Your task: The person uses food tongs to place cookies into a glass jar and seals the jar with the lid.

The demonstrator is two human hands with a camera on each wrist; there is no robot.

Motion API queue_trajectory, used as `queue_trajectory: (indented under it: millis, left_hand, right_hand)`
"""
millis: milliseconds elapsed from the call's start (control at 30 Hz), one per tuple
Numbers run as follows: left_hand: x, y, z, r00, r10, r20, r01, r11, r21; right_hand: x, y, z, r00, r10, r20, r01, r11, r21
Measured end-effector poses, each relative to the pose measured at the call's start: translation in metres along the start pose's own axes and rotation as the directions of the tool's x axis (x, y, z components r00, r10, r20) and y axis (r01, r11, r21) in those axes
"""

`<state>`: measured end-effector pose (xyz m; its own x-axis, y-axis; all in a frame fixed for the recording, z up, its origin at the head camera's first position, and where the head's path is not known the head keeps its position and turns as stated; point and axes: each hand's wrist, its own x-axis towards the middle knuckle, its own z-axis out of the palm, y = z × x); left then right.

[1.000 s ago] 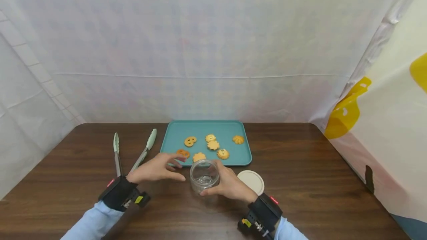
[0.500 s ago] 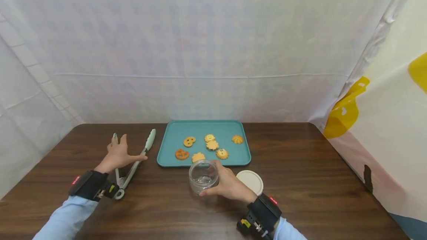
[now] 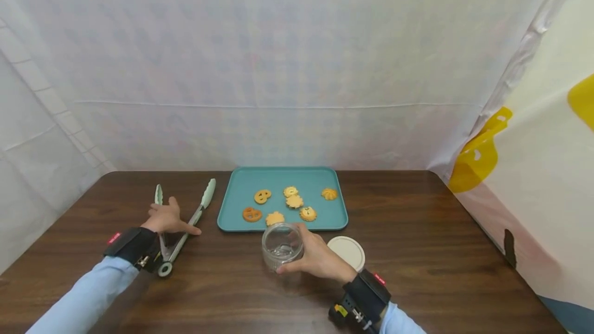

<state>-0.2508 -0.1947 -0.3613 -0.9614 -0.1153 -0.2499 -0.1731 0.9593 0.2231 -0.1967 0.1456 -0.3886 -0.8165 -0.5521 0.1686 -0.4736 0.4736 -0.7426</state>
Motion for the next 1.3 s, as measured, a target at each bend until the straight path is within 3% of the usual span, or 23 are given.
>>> queue_trajectory:
  millis: [167,267,367,500,633,733,800,933,1000,1100,1167,1300]
  left_hand:
    - [0.000,-0.002,-0.002,1.000,-0.012,0.001,0.012,1.000,0.021]
    - [-0.002,-0.004,-0.003,1.000,-0.022,0.003,0.022,0.999,-0.034]
    - [-0.004,-0.007,-0.004,1.000,-0.022,-0.008,0.021,0.995,-0.094]
    - [-0.006,-0.015,-0.009,0.999,0.029,-0.027,-0.033,0.979,-0.202]
    - [-0.007,-0.023,-0.015,0.996,0.073,-0.046,-0.083,0.950,-0.301]
    - [-0.008,-0.025,-0.014,0.985,0.111,-0.136,-0.153,0.920,-0.360]
    - [-0.008,-0.024,-0.013,0.956,0.154,-0.249,-0.243,0.892,-0.381]
    - [-0.011,-0.014,-0.009,0.860,0.212,-0.465,-0.416,0.817,-0.399]
    - [-0.012,-0.007,-0.008,0.826,0.218,-0.520,-0.459,0.797,-0.394]
    - [-0.012,0.000,-0.006,0.786,0.230,-0.574,-0.498,0.786,-0.367]
    - [-0.011,0.002,-0.003,0.747,0.257,-0.614,-0.532,0.785,-0.318]
    - [-0.007,0.004,0.004,0.639,0.340,-0.689,-0.610,0.770,-0.186]
  right_hand:
    - [0.000,-0.006,-0.001,1.000,-0.007,0.013,0.007,1.000,0.027]
    - [-0.002,-0.021,-0.004,1.000,0.005,0.022,-0.006,0.999,0.051]
    - [-0.002,-0.021,-0.004,1.000,0.020,0.022,-0.021,0.999,0.039]
    - [0.000,-0.004,0.000,1.000,0.023,0.019,-0.024,1.000,0.009]
    - [0.000,-0.002,-0.001,0.999,0.029,0.018,-0.029,1.000,0.011]
    - [0.000,-0.002,-0.002,0.999,0.033,0.015,-0.033,0.999,0.010]
    - [-0.001,-0.002,-0.003,0.999,0.034,0.016,-0.034,0.999,0.013]
    - [-0.001,-0.002,-0.004,0.999,0.034,0.021,-0.034,0.999,0.026]
    - [-0.002,-0.002,-0.004,0.999,0.032,0.020,-0.033,0.999,0.028]
    - [-0.002,-0.001,-0.004,1.000,0.028,0.015,-0.028,0.999,0.029]
    - [-0.002,-0.001,-0.003,1.000,0.022,0.013,-0.023,0.999,0.032]
    - [-0.003,-0.001,-0.002,1.000,0.009,0.010,-0.009,1.000,0.030]
